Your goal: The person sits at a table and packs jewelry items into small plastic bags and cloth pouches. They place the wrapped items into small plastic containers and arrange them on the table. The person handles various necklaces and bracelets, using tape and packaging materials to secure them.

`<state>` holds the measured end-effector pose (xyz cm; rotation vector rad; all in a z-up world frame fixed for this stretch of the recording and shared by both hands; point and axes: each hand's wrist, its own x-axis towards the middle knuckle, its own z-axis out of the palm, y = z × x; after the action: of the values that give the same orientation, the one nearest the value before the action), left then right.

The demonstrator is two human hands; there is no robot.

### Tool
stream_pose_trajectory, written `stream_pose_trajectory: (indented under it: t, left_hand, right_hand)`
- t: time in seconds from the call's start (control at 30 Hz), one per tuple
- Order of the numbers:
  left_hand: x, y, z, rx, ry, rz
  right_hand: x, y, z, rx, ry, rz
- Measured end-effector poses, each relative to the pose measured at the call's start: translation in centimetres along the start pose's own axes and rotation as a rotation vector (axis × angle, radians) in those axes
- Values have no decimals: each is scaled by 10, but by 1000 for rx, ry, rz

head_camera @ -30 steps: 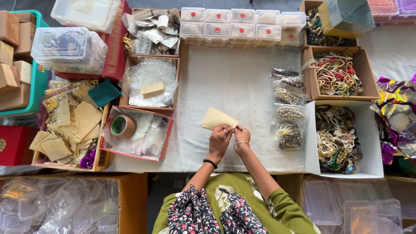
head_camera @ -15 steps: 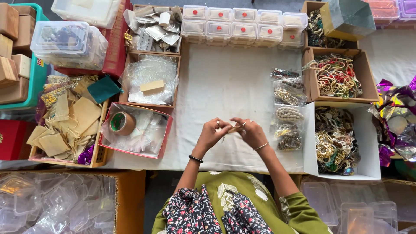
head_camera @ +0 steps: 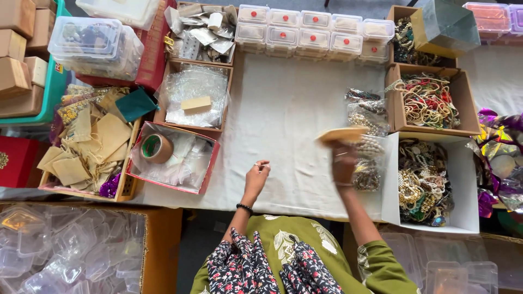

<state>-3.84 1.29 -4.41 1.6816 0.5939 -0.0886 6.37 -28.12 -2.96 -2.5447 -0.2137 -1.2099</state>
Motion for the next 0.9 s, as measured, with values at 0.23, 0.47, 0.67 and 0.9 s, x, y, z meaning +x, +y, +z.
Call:
stream_pose_trajectory:
  t: [0.23, 0.47, 0.67, 0.9]
  left_hand:
    - [-5, -11, 10, 445, -99, 122]
    - [-2, 20, 33, 812, -72, 432]
    - [-1, -1, 34, 782, -34, 465]
    - [9, -3, 22, 688, -62, 586]
  right_hand:
    - [-54, -28, -35, 430, -754, -159]
    - [-67, -4, -17, 457, -720, 204]
    - [-75, 3, -12, 477, -677, 262]
    - [-54, -3, -16, 318, -596, 211]
